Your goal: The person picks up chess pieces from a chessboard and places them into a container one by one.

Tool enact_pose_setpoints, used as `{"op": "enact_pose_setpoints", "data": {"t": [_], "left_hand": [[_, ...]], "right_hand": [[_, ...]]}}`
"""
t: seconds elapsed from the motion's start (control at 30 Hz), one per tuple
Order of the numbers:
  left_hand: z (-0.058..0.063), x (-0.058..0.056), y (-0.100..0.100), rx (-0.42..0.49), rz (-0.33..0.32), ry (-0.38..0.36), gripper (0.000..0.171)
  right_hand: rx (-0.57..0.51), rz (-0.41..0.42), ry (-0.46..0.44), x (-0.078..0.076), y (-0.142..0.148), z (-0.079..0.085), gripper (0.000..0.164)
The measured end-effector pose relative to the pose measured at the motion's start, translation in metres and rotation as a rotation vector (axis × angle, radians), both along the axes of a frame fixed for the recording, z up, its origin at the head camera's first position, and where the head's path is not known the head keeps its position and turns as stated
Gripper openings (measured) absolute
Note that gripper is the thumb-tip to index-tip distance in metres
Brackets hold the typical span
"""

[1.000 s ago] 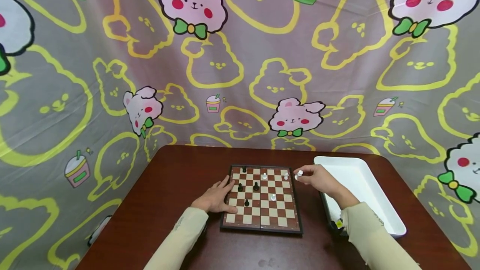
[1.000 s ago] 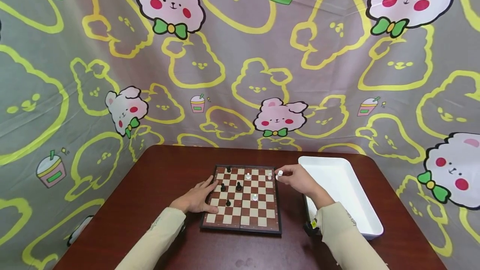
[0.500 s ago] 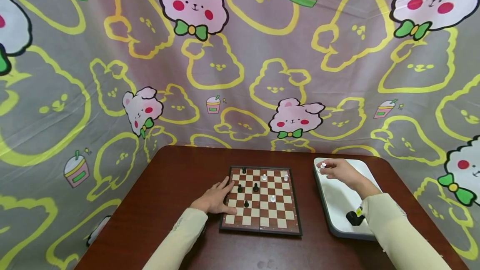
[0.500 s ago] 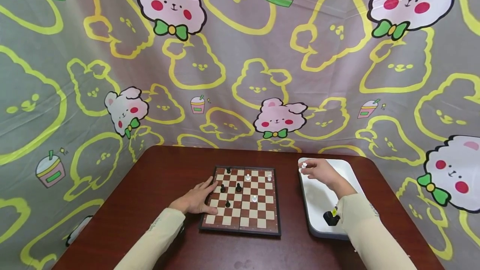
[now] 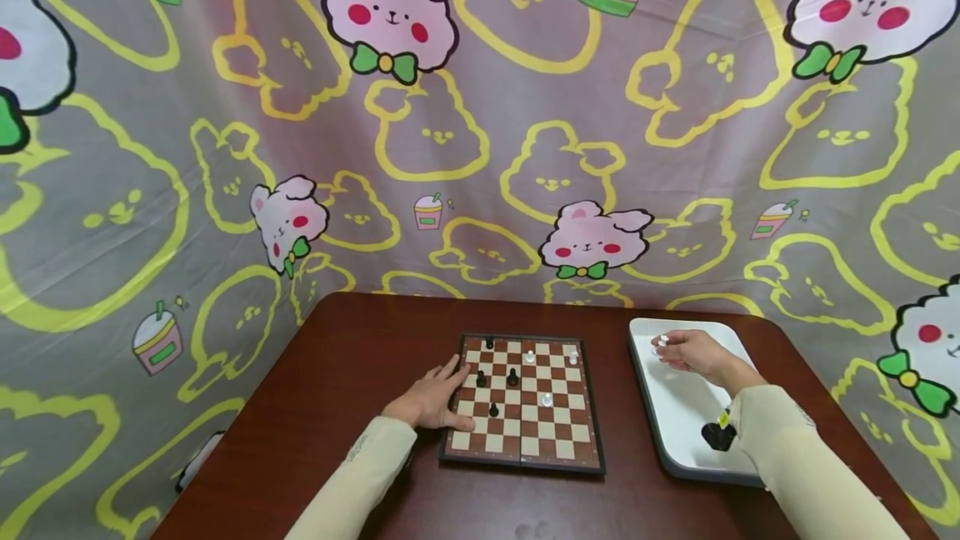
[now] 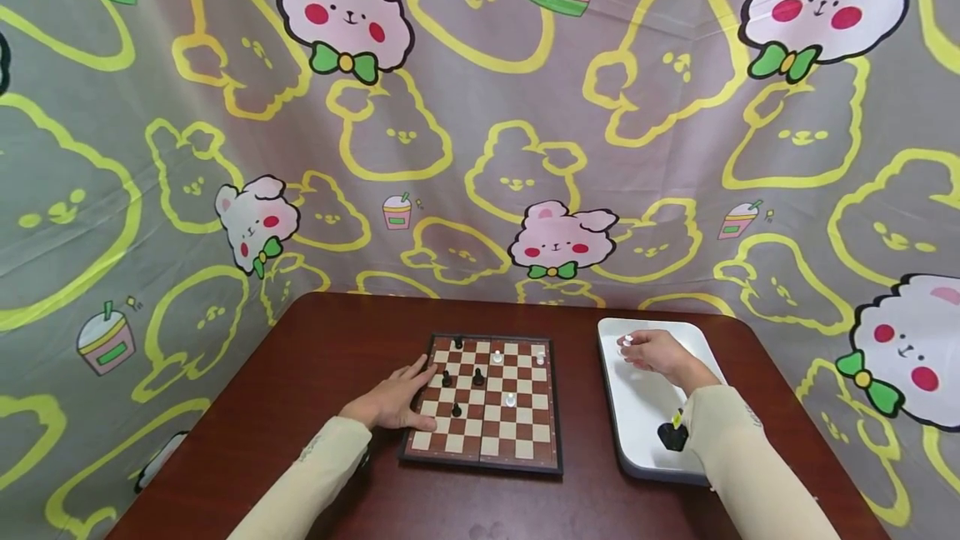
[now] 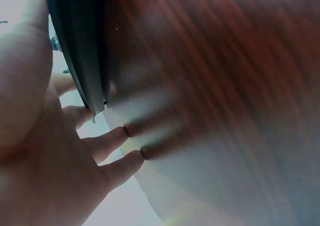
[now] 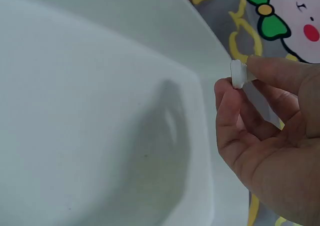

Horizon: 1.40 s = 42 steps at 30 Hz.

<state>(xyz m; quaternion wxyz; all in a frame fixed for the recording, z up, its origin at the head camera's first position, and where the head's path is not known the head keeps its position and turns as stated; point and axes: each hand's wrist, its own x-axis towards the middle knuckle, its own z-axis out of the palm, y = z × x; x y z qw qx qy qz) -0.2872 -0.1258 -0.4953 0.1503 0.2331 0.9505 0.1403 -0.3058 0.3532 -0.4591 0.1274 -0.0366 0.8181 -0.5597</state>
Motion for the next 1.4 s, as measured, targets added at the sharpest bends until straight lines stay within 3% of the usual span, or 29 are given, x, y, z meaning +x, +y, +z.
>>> {"op": "enact_pose_setpoints", "data": {"t": [0.17,0.37,0.6,0.77,0.97,1.2,1.4], "left_hand": [[0.002,0.002,0.001,0.013,0.004,-0.003,0.102],[0.002,0.001,0.0,0.01,-0.006,0.01,0.102],[0.003,0.0,0.0,-0.002,-0.009,0.011,0.103],[-0.001,-0.001,0.0,0.007,-0.004,0.011,0.103],[-0.004,-0.001,-0.002,0.018,0.005,0.008,0.102],[-0.003,-0.001,-0.002,0.017,0.001,0.006,0.102],[-0.003,0.0,-0.002,0.001,-0.008,0.013,0.101]], "right_hand": [[0.016,-0.024,-0.006,0.002,0.003,-0.006,0.038],[0.117,-0.05,-0.002,0.004,0.004,-0.003,0.041],[0.147,0.015,0.071,0.0,0.007,0.004,0.043],[0.169,-0.021,0.099,0.001,-0.011,0.012,0.043],[0.189,-0.002,0.123,-0.001,-0.036,0.017,0.04],[0.241,0.006,0.149,-0.004,-0.064,0.016,0.037],[0.225,0.01,0.143,-0.007,-0.088,0.01,0.035]]}}
